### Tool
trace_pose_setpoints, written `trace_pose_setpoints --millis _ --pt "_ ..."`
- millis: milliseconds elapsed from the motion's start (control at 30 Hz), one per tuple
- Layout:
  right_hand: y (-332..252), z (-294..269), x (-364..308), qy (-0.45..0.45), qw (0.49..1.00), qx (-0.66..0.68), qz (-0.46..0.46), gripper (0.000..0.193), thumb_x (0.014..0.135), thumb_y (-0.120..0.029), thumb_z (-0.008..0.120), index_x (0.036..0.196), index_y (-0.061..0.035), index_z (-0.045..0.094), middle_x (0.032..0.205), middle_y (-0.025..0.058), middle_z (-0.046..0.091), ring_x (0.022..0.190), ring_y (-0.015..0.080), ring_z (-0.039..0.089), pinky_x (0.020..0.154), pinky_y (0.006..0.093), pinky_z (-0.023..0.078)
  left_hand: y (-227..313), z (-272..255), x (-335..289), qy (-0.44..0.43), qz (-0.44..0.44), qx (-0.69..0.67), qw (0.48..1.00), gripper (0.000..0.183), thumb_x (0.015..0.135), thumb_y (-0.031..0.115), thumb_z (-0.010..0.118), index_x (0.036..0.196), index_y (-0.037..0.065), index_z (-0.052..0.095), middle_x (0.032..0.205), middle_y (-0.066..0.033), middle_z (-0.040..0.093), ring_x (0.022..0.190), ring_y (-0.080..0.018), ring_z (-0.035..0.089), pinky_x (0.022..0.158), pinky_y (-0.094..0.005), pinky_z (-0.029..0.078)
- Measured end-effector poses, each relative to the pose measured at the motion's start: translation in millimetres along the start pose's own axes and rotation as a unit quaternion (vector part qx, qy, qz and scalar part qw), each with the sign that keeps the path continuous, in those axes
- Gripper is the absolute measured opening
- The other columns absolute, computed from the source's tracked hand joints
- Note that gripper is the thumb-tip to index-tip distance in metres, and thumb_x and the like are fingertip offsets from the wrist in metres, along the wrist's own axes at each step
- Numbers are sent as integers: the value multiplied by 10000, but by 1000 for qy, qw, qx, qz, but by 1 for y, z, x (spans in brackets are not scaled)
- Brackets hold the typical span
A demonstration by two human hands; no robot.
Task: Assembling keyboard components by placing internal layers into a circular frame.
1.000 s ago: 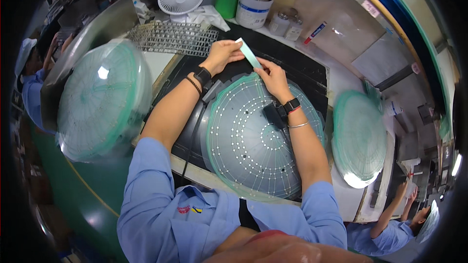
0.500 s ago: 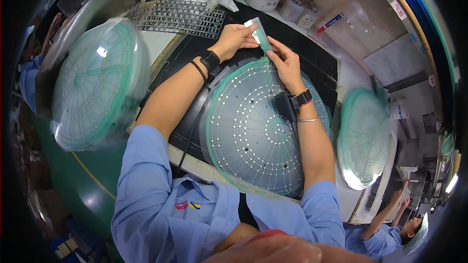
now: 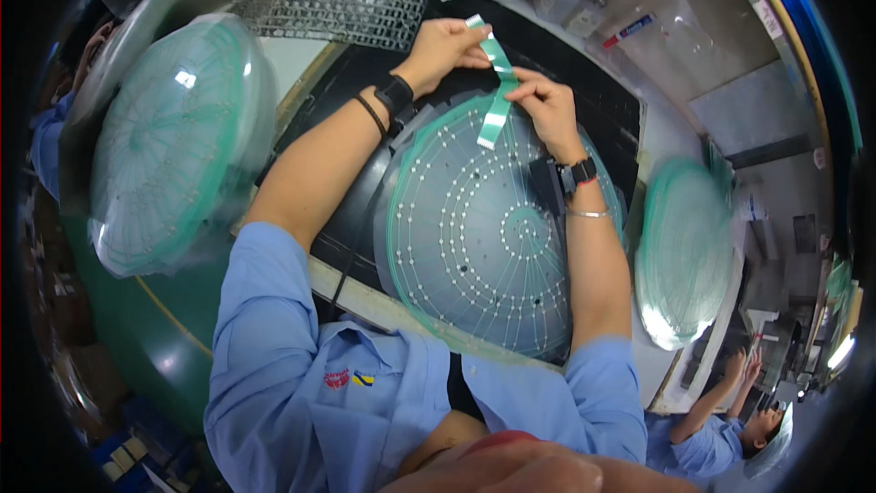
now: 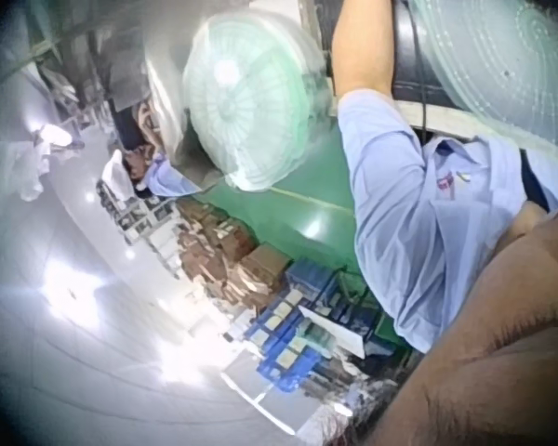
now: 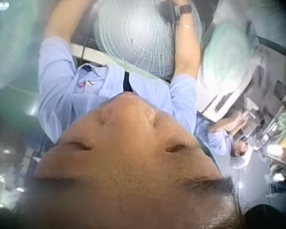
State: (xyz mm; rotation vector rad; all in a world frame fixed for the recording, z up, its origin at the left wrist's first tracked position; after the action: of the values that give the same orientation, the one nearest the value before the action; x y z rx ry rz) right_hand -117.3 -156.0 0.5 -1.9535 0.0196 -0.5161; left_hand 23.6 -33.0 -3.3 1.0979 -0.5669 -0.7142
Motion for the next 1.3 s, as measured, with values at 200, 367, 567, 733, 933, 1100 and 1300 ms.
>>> trace_pose_setpoints --millis 200,367,567,733,933,1100,1300 --pt "1 -2 1 3 1000 14 8 156 747 30 551 764 -20 699 1080 144 625 845 146 600 752 235 449 -1 -3 4 -11 14 33 999 248 868 217 605 886 -31 598 847 -127 643 732 -150 650 691 -230 557" --pt "2 -1 3 0 1000 10 -9 140 765 11 575 787 -34 705 1064 128 633 842 130 598 745 236 456 2 -5 0 -12 24 40 999 312 859 236 617 893 -73 592 856 -156 633 748 -173 651 691 -249 562" --pt "-16 -11 5 56 986 156 22 359 814 -19 627 1168 -19 566 996 80 640 861 88 599 780 205 483 28 -13 -76 -301 -303 13 904 700 900 574 346 1269 -15 429 1140 -191 569 959 -224 614 778 -321 526" --pt "-26 -48 1 131 984 121 15 335 835 -124 635 1149 -17 583 918 67 662 814 75 604 719 196 472 44 5 -153 -331 -293 169 881 491 843 163 601 1289 47 433 1104 -88 611 824 -109 618 683 -247 542" --pt "-26 -135 -36 120 969 -82 201 461 887 -470 495 868 -37 653 640 4 582 547 82 529 499 203 401 40 -9 -132 -117 -152 86 978 283 927 137 460 1189 33 477 1031 -109 602 820 -210 635 746 -347 544" --pt "5 -166 -114 131 948 119 264 427 908 -458 470 913 -54 608 705 12 594 515 83 534 428 197 405 47 -38 -112 -26 -67 48 996 311 942 152 435 1230 32 438 986 -116 599 811 -238 639 696 -343 559" --pt "-55 -104 -178 85 921 288 250 373 935 -298 463 1178 -14 481 975 118 633 711 161 651 557 278 561 52 -53 -111 4 -7 -2 1000 306 953 150 414 1231 21 420 1021 -124 591 823 -232 635 700 -335 556"
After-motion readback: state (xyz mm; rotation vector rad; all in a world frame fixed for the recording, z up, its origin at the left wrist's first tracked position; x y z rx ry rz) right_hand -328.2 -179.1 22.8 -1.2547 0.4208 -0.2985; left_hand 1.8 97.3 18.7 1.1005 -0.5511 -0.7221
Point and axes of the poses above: each hand's wrist, its own x-axis towards the middle knuckle, its own z-axis out of the palm, y = z × x, the point moved 4 cm from there along x, towards the middle knuckle
